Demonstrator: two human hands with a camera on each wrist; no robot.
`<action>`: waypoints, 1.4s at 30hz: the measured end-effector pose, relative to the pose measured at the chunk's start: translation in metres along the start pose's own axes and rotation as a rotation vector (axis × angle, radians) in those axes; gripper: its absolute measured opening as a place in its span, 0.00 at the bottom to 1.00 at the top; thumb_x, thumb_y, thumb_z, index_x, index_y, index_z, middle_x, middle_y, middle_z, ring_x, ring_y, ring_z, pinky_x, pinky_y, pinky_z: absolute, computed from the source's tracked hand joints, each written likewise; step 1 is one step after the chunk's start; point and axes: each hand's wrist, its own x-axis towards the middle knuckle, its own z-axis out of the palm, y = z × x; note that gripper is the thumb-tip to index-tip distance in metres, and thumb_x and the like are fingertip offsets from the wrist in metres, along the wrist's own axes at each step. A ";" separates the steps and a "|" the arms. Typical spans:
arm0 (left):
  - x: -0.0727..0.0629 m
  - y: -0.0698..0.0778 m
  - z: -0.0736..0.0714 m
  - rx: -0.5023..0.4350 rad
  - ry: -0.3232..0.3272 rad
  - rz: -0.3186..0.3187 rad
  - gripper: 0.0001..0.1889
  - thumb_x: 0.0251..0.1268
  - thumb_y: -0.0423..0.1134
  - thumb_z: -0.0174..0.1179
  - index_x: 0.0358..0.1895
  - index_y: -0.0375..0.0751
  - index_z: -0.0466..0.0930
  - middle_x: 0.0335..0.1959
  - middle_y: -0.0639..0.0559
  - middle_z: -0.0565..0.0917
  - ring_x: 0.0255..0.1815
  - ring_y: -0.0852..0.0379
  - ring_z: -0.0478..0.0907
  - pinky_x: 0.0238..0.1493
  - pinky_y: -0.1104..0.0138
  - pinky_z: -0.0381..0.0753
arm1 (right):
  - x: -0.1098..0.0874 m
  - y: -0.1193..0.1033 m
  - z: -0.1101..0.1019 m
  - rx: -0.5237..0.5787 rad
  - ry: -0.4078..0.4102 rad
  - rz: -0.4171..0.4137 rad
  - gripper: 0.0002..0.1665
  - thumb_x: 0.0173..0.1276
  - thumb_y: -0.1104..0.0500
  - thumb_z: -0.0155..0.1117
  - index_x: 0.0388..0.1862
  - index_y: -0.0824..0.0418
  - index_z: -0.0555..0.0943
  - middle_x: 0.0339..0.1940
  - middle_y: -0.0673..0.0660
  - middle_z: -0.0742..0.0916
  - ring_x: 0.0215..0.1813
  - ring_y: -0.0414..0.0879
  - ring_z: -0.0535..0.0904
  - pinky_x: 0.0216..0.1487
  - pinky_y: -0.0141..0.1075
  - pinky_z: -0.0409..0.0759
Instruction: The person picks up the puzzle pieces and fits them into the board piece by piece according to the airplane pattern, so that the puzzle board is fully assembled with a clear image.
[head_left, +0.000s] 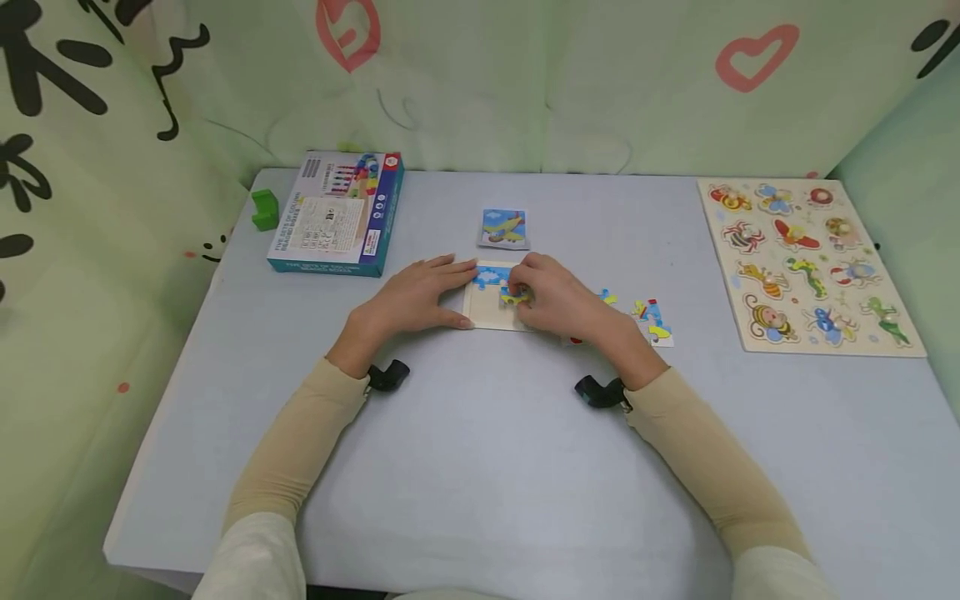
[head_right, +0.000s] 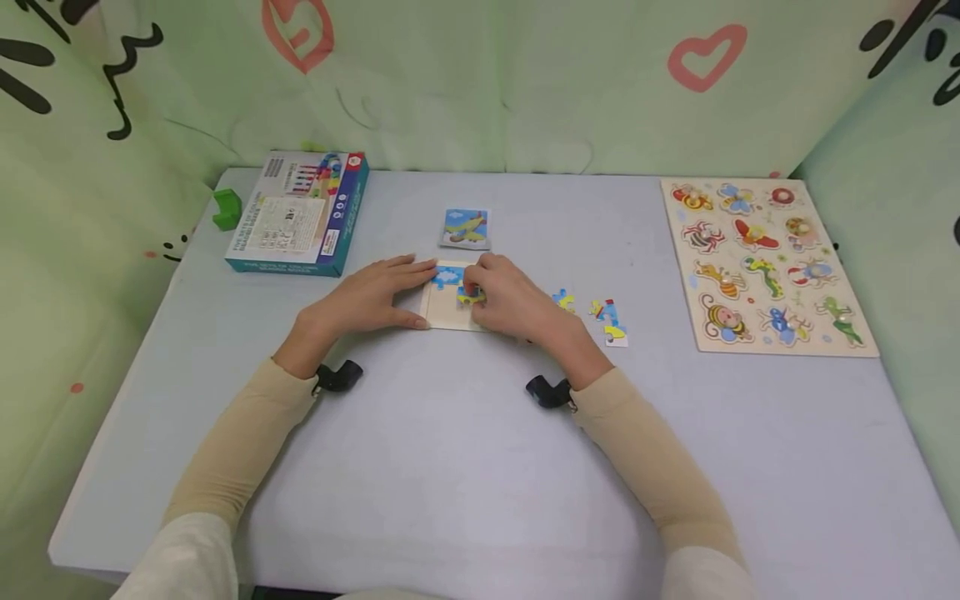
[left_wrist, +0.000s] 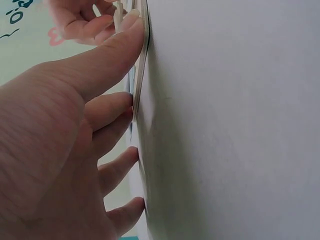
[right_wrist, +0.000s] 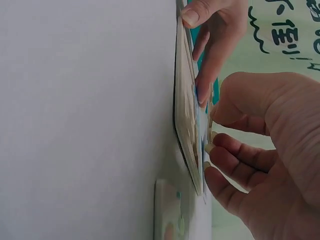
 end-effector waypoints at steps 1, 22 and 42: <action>0.000 0.000 0.000 0.002 0.000 0.003 0.47 0.59 0.66 0.63 0.79 0.56 0.55 0.81 0.64 0.54 0.84 0.50 0.45 0.81 0.46 0.48 | 0.002 -0.002 0.002 -0.002 -0.007 -0.004 0.11 0.58 0.66 0.60 0.40 0.57 0.81 0.42 0.54 0.78 0.45 0.49 0.71 0.47 0.39 0.73; -0.001 0.001 -0.001 0.012 0.008 0.009 0.47 0.59 0.65 0.64 0.79 0.55 0.55 0.81 0.62 0.55 0.84 0.50 0.46 0.81 0.46 0.49 | 0.030 -0.022 0.023 -0.037 0.021 -0.044 0.09 0.58 0.67 0.62 0.37 0.58 0.80 0.38 0.55 0.77 0.41 0.50 0.70 0.42 0.39 0.69; 0.000 -0.001 0.001 0.013 0.020 0.021 0.47 0.59 0.66 0.63 0.79 0.55 0.55 0.81 0.61 0.56 0.83 0.50 0.47 0.80 0.45 0.51 | 0.029 -0.023 0.022 -0.083 0.020 -0.028 0.15 0.63 0.65 0.63 0.49 0.60 0.85 0.43 0.56 0.80 0.43 0.50 0.72 0.45 0.40 0.73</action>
